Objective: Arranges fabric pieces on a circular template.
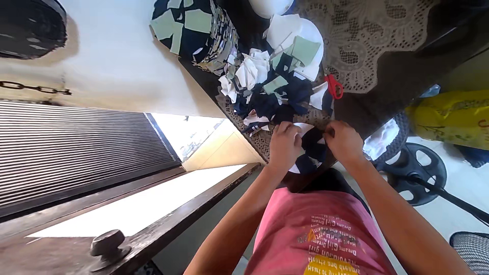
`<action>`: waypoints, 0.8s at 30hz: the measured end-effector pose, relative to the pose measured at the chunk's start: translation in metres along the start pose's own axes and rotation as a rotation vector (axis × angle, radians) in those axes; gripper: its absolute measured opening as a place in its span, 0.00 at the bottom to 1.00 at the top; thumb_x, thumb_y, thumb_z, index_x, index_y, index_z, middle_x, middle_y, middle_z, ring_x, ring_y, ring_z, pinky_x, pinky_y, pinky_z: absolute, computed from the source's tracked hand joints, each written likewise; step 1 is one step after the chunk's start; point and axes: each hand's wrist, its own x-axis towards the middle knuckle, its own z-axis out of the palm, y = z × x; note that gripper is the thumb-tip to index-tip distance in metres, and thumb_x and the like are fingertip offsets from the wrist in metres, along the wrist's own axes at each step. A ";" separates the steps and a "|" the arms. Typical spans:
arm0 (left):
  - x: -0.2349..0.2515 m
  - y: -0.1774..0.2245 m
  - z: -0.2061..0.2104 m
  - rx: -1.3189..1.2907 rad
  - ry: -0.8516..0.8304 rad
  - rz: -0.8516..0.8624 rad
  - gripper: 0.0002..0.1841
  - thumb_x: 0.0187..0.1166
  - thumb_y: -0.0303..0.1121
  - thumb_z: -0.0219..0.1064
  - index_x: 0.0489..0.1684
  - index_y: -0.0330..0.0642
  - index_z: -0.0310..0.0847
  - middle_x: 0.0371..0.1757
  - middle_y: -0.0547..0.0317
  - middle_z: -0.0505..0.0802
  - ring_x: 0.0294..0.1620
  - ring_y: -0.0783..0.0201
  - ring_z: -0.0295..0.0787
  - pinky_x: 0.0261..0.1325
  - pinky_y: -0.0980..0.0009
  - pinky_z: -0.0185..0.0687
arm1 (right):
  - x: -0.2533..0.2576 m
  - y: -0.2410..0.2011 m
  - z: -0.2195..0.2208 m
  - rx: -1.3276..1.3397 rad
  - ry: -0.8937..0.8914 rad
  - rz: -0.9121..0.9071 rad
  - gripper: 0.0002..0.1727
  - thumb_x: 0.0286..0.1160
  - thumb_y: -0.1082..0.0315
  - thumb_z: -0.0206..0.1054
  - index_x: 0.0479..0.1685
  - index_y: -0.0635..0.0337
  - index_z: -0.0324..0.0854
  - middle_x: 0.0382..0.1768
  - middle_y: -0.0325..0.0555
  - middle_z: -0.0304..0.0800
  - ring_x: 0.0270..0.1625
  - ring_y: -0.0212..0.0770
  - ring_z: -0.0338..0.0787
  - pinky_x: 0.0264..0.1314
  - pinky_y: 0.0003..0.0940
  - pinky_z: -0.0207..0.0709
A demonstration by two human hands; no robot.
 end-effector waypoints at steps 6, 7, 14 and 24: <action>-0.023 -0.015 0.026 0.020 0.064 0.024 0.09 0.71 0.29 0.74 0.46 0.40 0.94 0.62 0.38 0.88 0.65 0.36 0.83 0.65 0.39 0.77 | 0.003 -0.004 0.012 -0.027 0.049 -0.141 0.08 0.77 0.72 0.71 0.50 0.64 0.87 0.52 0.61 0.89 0.48 0.62 0.91 0.46 0.63 0.83; -0.023 -0.015 0.026 0.021 0.069 0.014 0.09 0.71 0.29 0.74 0.46 0.41 0.94 0.63 0.38 0.88 0.66 0.36 0.83 0.65 0.39 0.77 | 0.004 -0.004 0.013 -0.047 0.041 -0.144 0.08 0.76 0.73 0.71 0.50 0.64 0.87 0.52 0.62 0.89 0.49 0.63 0.91 0.47 0.63 0.83; -0.027 -0.007 0.035 0.011 0.146 0.051 0.16 0.77 0.34 0.68 0.58 0.38 0.89 0.75 0.39 0.83 0.81 0.34 0.72 0.77 0.34 0.65 | 0.005 0.005 0.004 0.037 0.058 -0.120 0.08 0.79 0.70 0.70 0.50 0.64 0.87 0.52 0.61 0.89 0.47 0.61 0.91 0.47 0.63 0.82; -0.006 -0.027 0.052 0.222 -0.300 0.553 0.39 0.86 0.57 0.56 0.93 0.43 0.58 0.94 0.44 0.62 0.95 0.42 0.49 0.91 0.36 0.39 | -0.019 0.042 -0.007 0.066 0.210 -0.195 0.12 0.83 0.68 0.64 0.50 0.69 0.88 0.50 0.65 0.91 0.49 0.59 0.92 0.53 0.56 0.84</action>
